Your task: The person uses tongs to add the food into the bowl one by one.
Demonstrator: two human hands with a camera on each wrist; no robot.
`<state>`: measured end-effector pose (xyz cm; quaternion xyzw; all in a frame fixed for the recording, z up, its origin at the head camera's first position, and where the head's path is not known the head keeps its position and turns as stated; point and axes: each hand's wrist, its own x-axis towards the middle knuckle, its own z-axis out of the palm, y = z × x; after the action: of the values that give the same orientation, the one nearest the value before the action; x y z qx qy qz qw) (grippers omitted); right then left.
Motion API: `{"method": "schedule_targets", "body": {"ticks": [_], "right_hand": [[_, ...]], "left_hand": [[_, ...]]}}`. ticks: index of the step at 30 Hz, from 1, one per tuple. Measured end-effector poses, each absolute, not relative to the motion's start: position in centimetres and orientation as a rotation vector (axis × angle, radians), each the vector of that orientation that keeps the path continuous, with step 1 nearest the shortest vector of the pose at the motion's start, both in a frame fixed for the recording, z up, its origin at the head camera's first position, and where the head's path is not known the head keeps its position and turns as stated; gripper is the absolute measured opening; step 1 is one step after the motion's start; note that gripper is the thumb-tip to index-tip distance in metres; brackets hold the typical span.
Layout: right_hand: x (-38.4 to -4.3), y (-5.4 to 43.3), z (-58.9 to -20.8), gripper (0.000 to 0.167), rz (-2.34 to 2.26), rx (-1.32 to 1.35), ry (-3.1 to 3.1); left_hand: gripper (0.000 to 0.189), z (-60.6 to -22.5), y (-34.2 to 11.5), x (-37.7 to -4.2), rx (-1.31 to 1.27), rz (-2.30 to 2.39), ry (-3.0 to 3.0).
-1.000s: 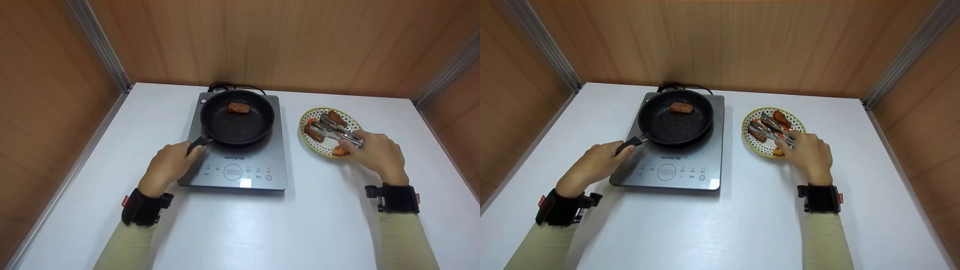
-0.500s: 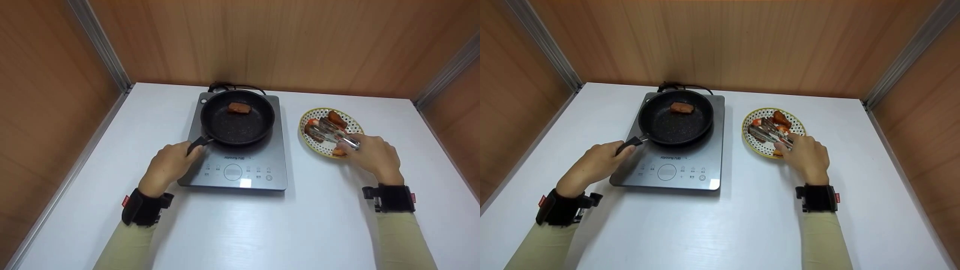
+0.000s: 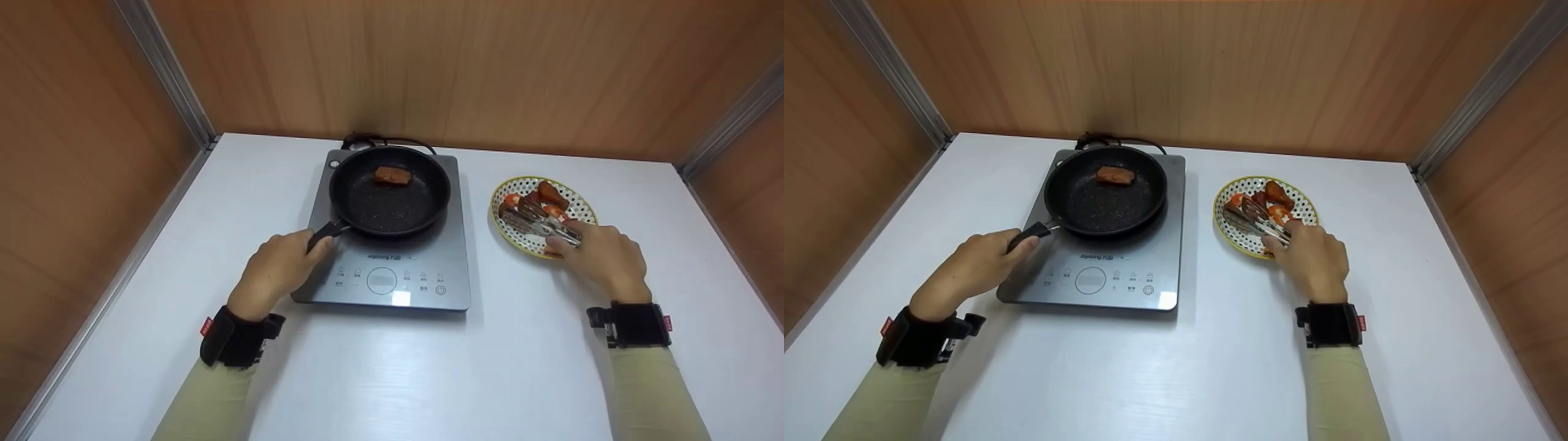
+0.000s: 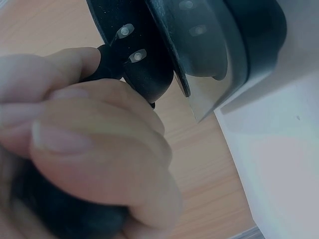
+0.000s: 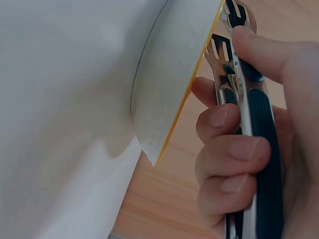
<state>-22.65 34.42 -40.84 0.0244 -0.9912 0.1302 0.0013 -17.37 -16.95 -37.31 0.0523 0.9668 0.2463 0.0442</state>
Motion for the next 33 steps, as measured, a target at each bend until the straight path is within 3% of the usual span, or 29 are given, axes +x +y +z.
{"method": "schedule_targets", "body": {"ticks": [20, 33], "right_hand": [[-22.61, 33.79, -41.17, 0.075, 0.327, 0.080, -3.109], [-22.44, 33.78, -41.50, 0.059, 0.299, 0.155, -3.072]], "left_hand": [[0.042, -37.29, -17.02, -17.42, 0.165, 0.739, 2.951], [0.043, -37.17, -16.91, -17.36, 0.145, 0.731, 2.947]]}}
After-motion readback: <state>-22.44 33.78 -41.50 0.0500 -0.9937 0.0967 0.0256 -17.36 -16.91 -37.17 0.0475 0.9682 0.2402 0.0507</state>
